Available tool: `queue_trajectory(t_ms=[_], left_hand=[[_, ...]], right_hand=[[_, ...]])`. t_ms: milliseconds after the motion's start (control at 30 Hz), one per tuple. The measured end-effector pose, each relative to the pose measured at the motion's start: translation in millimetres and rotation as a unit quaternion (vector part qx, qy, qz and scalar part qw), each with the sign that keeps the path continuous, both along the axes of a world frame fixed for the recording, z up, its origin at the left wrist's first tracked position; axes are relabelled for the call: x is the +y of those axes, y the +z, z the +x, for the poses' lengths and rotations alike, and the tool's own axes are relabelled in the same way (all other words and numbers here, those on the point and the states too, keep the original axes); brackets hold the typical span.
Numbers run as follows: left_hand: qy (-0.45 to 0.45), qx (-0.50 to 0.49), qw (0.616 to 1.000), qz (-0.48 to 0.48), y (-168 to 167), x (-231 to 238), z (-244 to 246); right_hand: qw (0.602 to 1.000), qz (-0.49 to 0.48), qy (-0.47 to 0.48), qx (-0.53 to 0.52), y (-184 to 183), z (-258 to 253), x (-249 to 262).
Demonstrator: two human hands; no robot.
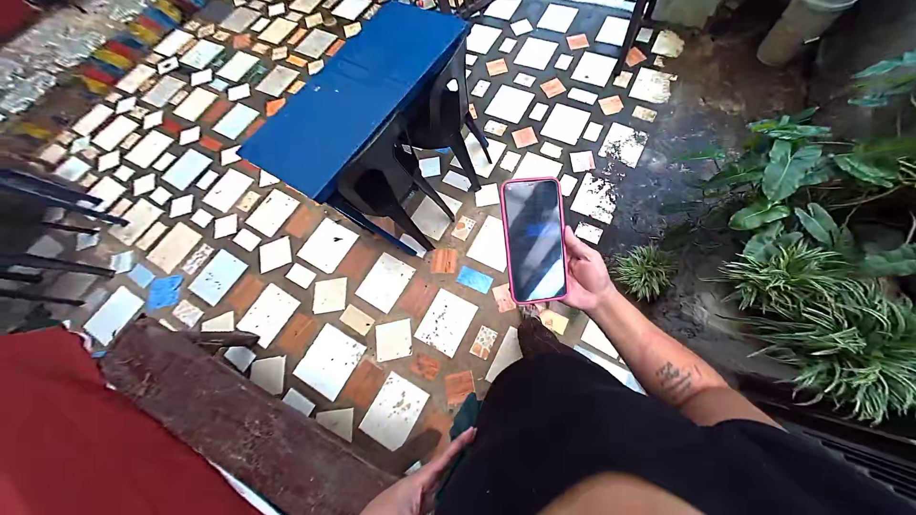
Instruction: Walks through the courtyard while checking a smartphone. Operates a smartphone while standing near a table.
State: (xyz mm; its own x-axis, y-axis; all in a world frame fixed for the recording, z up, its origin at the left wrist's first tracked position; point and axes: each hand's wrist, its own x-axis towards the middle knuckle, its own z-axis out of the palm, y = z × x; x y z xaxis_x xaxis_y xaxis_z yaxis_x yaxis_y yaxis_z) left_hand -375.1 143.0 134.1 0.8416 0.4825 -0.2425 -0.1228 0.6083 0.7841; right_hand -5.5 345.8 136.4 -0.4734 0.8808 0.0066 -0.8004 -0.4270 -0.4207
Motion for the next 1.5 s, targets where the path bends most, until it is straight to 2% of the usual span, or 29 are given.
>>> queue_trajectory(t_ms=[67, 200, 333, 433, 600, 633, 700, 767, 833, 933, 1000, 1100, 1167, 1333, 1500], left_hand=[[0.022, 0.034, 0.999, 0.011, 15, 26, 7], [0.054, 0.083, 0.995, 0.028, 8, 83, 4], [0.041, 0.114, 0.992, 0.016, 10, 140, 15], [0.058, 0.15, 0.986, 0.04, 14, 164, 21], [0.116, 0.238, 0.964, 0.004, 6, 191, 7], [0.129, 0.28, 0.951, -0.001, 6, 199, 5], [0.175, 0.42, 0.891, 0.005, 5, 221, 11], [0.198, 0.504, 0.839, 0.049, 3, 246, 18], [0.219, 0.495, 0.83, 0.133, 10, 266, 27], [0.26, 0.39, 0.849, 0.243, 21, 290, 48], [0.284, 0.346, 0.848, 0.286, 26, 302, 59], [0.327, 0.308, 0.844, 0.294, 29, 313, 66], [0.357, 0.318, 0.826, 0.298, 31, 312, 62], [0.392, 0.347, 0.792, 0.314, 27, 305, 52], [0.406, 0.361, 0.778, 0.316, 18, 299, 52]], right_hand=[[0.999, 0.016, 0.005, -0.028, 2, 2, 33], [0.994, 0.046, -0.011, -0.094, 10, 9, 97], [0.991, 0.058, -0.032, -0.118, 9, 15, 156], [0.989, 0.068, -0.033, -0.13, 8, 12, 188], [0.99, 0.048, 0.001, -0.132, 7, -4, 217], [0.99, 0.046, 0.011, -0.131, 5, -10, 221], [0.991, 0.039, 0.03, -0.124, 3, -22, 224], [0.992, 0.029, 0.048, -0.114, 5, -38, 223], [0.991, 0.03, 0.062, -0.115, 8, -55, 219], [0.988, 0.056, 0.082, -0.119, 14, -81, 210], [0.986, 0.062, 0.082, -0.134, 18, -99, 201], [0.978, 0.104, 0.086, -0.158, 19, -123, 191], [0.977, 0.114, 0.082, -0.162, 19, -136, 185], [0.986, 0.07, 0.069, -0.133, 13, -158, 171], [0.984, 0.066, 0.06, -0.157, 14, -162, 159]])
